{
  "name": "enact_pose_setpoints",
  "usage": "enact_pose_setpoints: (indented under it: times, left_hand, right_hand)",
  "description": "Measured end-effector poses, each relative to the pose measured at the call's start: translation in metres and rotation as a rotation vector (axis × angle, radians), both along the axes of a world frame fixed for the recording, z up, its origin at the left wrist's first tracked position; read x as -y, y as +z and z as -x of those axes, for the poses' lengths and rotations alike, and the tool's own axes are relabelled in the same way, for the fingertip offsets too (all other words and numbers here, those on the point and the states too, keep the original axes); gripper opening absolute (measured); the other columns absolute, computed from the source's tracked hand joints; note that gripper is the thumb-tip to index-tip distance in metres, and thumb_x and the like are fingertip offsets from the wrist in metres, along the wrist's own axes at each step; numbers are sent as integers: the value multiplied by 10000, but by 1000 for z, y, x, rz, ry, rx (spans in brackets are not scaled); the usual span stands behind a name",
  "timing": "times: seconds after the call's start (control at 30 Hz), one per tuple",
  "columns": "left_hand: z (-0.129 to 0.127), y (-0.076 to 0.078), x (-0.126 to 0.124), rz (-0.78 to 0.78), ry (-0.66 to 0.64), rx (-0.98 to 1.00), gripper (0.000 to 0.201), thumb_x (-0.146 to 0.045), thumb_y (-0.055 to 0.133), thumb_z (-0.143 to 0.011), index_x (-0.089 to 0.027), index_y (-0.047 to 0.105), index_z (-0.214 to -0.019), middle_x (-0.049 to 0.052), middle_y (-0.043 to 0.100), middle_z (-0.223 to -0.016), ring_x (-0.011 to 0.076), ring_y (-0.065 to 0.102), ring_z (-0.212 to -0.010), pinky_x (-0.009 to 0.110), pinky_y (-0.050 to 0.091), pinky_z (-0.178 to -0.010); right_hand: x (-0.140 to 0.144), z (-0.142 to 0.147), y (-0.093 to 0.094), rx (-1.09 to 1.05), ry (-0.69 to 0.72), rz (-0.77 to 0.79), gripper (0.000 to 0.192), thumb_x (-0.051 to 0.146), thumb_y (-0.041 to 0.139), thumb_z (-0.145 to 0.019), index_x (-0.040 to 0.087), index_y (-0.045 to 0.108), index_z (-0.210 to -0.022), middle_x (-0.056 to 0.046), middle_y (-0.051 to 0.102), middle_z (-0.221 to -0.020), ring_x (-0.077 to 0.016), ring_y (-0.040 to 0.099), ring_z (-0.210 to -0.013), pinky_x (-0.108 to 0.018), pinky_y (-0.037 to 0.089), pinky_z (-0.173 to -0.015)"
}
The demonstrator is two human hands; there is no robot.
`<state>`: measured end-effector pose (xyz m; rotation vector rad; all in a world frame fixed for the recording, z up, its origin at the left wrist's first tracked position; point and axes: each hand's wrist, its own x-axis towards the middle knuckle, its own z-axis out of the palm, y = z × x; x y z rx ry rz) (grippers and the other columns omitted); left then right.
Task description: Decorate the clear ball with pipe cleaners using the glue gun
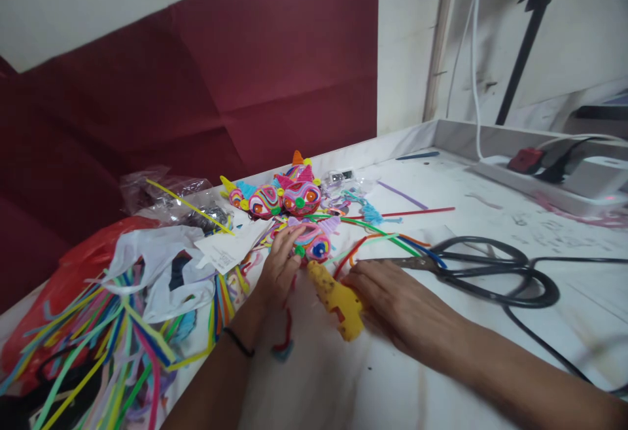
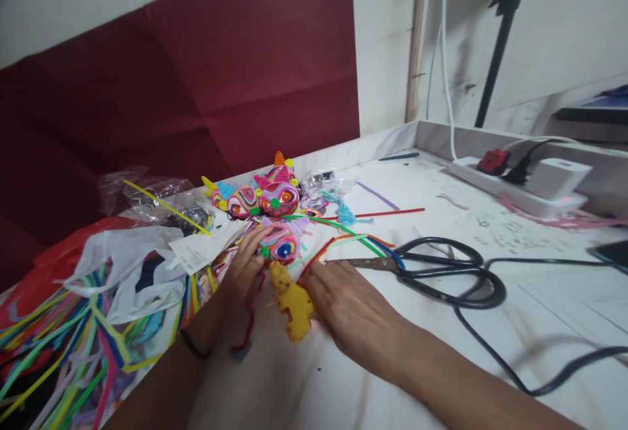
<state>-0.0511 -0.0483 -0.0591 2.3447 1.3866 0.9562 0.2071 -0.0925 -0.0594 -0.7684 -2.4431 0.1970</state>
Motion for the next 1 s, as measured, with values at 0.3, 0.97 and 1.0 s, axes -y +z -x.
enact_pose_setpoints:
  times: [0.3, 0.97, 1.0]
  left_hand:
    - [-1, -1, 2, -29, 12, 7, 520, -322, 328, -991, -160, 469, -1464, 138, 448, -1535, 234, 342, -1470, 463, 251, -1235]
    - [-2, -1, 2, -36, 38, 8, 502, -323, 374, -986, -150, 486, -1444, 136, 464, -1530, 226, 366, -1455, 466, 244, -1235]
    - [-2, -1, 1, -40, 36, 6, 507, -330, 379, -984, -144, 487, -1443, 140, 466, -1528, 229, 367, -1455, 466, 247, -1234]
  right_hand:
    - [-2, 2, -2, 37, -26, -47, 260, 88, 526, -921, 98, 612, -1165, -128, 646, -980, -262, 591, -878, -400, 451, -773]
    - [-3, 3, -7, 35, -68, -182, 189, 101, 605, -916, 114, 650, -1100, -84, 653, -903, -247, 582, -805, -375, 408, -722]
    - [-2, 3, -7, 32, -65, -185, 200, 99, 601, -917, 111, 648, -1111, -87, 654, -908, -251, 585, -813, -378, 412, -727]
